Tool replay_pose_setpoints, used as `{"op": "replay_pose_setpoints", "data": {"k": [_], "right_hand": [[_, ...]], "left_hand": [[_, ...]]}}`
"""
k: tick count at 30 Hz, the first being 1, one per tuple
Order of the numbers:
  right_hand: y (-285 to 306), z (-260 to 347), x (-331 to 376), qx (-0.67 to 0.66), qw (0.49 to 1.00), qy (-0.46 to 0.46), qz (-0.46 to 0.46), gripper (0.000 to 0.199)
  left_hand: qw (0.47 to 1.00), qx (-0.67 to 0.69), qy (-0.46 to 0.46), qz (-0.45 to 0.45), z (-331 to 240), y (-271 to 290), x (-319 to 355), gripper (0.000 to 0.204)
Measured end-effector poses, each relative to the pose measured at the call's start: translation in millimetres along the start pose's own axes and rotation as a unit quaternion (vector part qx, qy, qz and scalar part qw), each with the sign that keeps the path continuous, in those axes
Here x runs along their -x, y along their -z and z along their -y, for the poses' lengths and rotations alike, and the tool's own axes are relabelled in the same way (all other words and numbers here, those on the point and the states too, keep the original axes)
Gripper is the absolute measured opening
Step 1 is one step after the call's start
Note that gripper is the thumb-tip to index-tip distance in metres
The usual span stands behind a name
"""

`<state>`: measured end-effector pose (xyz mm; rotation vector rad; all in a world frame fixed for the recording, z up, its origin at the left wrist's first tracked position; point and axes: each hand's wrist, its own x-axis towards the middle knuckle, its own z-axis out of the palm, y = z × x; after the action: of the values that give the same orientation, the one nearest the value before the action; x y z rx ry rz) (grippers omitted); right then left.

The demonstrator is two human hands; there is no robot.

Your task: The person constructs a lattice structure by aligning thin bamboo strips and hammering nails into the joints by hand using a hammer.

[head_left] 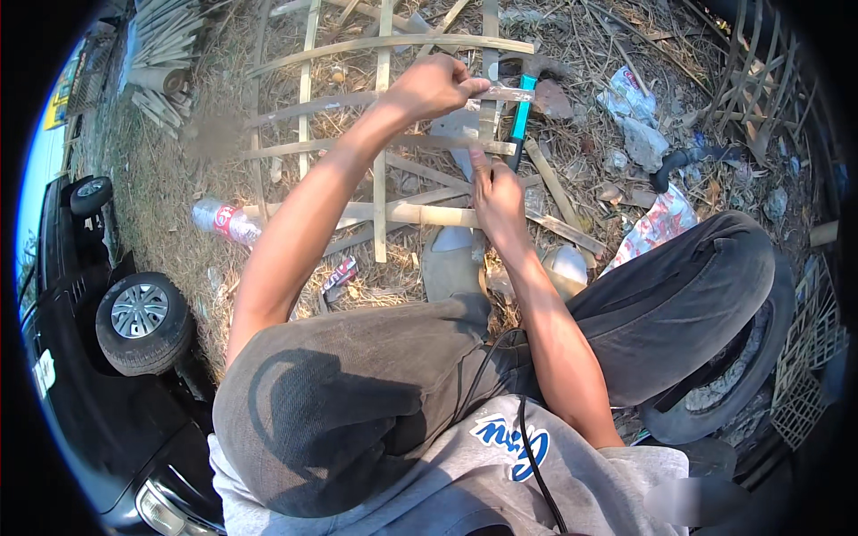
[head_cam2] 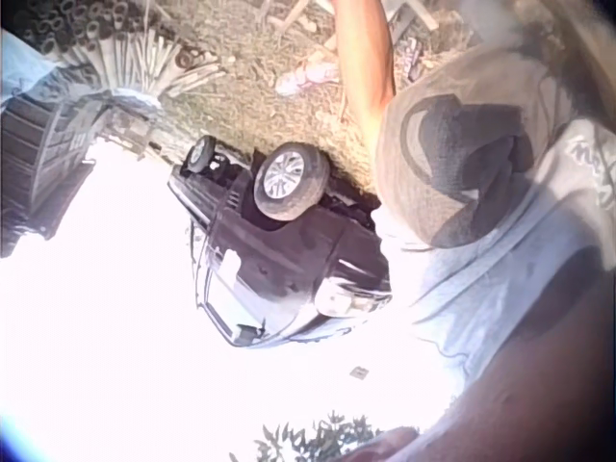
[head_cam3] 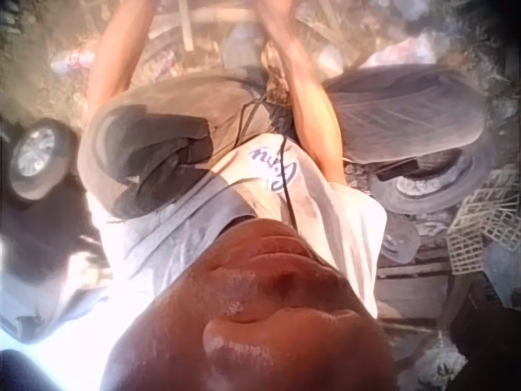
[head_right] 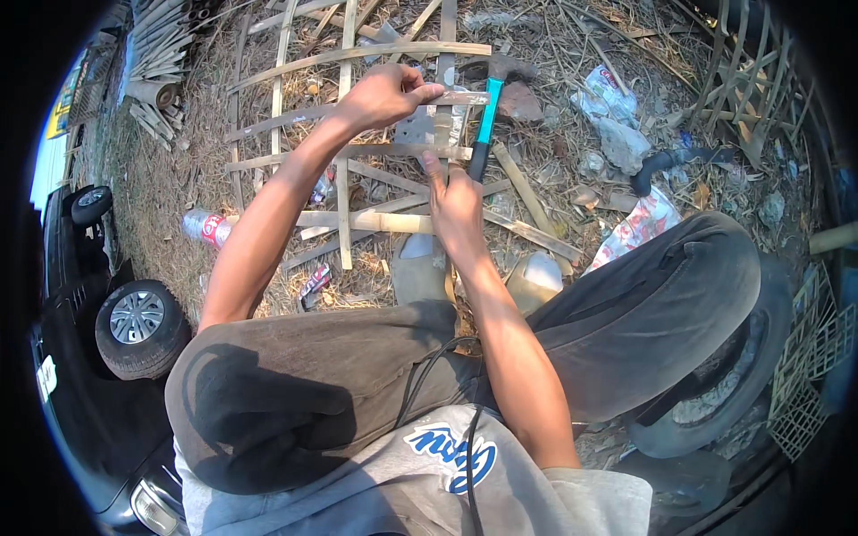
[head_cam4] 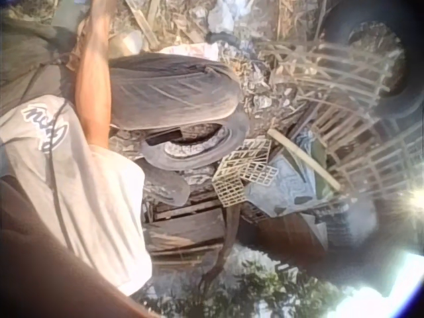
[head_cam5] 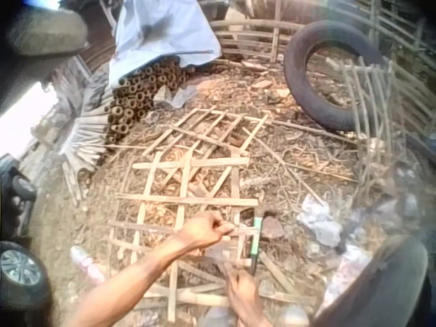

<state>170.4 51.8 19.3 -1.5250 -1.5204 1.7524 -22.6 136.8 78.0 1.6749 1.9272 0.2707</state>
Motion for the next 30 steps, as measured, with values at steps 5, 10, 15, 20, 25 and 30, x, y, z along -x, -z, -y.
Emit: {"op": "replay_pose_setpoints", "data": {"k": [5,10,15,20,25,30], "right_hand": [[35.7,9.6,-1.9,0.184,0.970,0.009,-0.157,0.032],[98.5,9.1,6.4,0.217,0.960,-0.066,-0.161,0.029],[193.8,99.5,73.9,0.136,0.983,-0.006,-0.122,0.028],[331.8,173.9,181.7,-0.157,0.942,0.241,-0.173,0.029],[380.6,125.3,208.5,-0.165,0.885,0.197,-0.387,0.023],[319.7,-96.9,114.5,0.259,0.888,-0.327,-0.192,0.032]], "left_hand": [[0.996,-0.064,0.005,-0.064,10.5,-9.4,9.6,0.048],[0.988,-0.008,-0.018,-0.150,36.3,-67.9,0.6,0.046],[0.975,0.036,-0.016,-0.218,31.4,-96.2,7.0,0.044],[0.986,-0.005,0.014,-0.164,62.3,-88.6,-3.4,0.052],[0.995,0.072,0.070,-0.029,40.2,-78.1,-18.9,0.053],[0.997,-0.057,0.035,-0.046,50.1,-80.7,-8.9,0.054]]}}
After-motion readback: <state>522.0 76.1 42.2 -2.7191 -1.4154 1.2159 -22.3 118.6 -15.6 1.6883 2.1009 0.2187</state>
